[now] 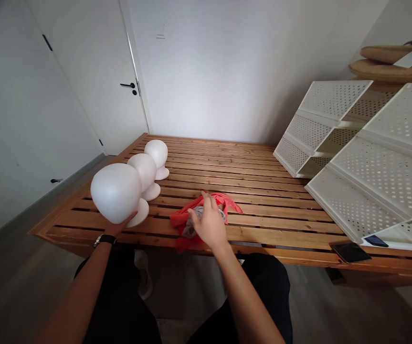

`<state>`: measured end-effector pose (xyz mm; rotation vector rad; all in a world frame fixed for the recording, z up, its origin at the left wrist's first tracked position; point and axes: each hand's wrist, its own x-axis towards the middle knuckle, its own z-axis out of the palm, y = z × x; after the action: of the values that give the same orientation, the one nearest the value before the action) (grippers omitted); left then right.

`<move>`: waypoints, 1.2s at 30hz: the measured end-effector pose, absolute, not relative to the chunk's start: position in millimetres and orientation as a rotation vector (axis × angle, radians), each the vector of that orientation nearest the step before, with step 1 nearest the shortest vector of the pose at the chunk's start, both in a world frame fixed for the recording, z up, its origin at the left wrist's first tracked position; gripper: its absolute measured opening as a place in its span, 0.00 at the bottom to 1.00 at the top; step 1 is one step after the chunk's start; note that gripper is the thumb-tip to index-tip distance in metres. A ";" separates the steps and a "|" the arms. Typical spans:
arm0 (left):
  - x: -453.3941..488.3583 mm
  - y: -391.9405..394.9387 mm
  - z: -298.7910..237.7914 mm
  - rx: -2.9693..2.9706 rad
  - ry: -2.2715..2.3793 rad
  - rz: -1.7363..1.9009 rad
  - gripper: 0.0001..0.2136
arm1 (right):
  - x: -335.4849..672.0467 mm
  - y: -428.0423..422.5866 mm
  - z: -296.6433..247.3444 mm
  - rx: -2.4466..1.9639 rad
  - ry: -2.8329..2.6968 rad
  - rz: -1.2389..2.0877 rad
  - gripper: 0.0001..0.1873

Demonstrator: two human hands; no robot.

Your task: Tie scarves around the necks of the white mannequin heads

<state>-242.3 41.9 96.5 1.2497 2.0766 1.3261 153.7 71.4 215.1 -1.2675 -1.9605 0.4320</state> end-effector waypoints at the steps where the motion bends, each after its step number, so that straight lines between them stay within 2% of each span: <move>1: -253.7 39.2 90.1 1.143 2.066 1.332 0.45 | 167.5 75.2 197.1 -1.321 -1.982 0.427 0.34; 6: -266.9 39.6 65.0 1.003 2.050 1.330 0.47 | 215.3 82.6 131.1 -1.528 -2.014 0.449 0.28; 10: -265.4 46.0 49.6 0.893 2.059 1.312 0.39 | 234.7 82.1 107.2 -1.523 -2.040 0.437 0.26; 13: -267.6 50.2 44.8 0.859 2.051 1.282 0.37 | 246.1 84.6 90.5 -1.456 -2.109 0.460 0.26; 17: -268.2 45.4 50.3 0.927 2.110 1.228 0.36 | 257.1 93.3 65.0 -1.372 -2.224 0.487 0.29; 22: -221.7 1.3 63.9 1.046 2.588 0.894 0.38 | 259.1 117.5 47.2 -1.399 -2.269 0.450 0.38; 24: -175.5 -16.4 70.1 1.403 2.554 0.830 0.32 | 255.8 130.6 47.7 -1.475 -2.253 0.502 0.43; 26: -119.5 -20.4 76.8 1.907 2.243 0.827 0.25 | 250.8 142.4 51.8 -1.536 -2.206 0.631 0.45; 28: -64.3 -4.6 82.6 2.264 1.811 0.758 0.24 | 245.6 150.2 59.0 -1.539 -2.156 0.752 0.40; 30: -19.3 29.1 87.2 2.375 1.586 0.746 0.32 | 241.5 153.1 68.8 -1.484 -2.122 0.813 0.31; 33: 20.2 90.4 94.3 2.345 1.519 0.701 0.44 | 239.6 152.1 86.5 -1.327 -2.070 0.881 0.19; 34: 26.4 107.7 97.3 2.322 1.512 0.683 0.44 | 240.1 151.9 92.5 -1.272 -2.044 0.909 0.16; 36: 30.3 132.2 104.6 2.248 1.480 0.650 0.34 | 242.5 153.3 103.5 -1.187 -1.971 0.974 0.10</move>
<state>30.3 132.2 104.6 2.2485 1.4798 0.6501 242.5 153.3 103.5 -1.1866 -1.9707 0.9736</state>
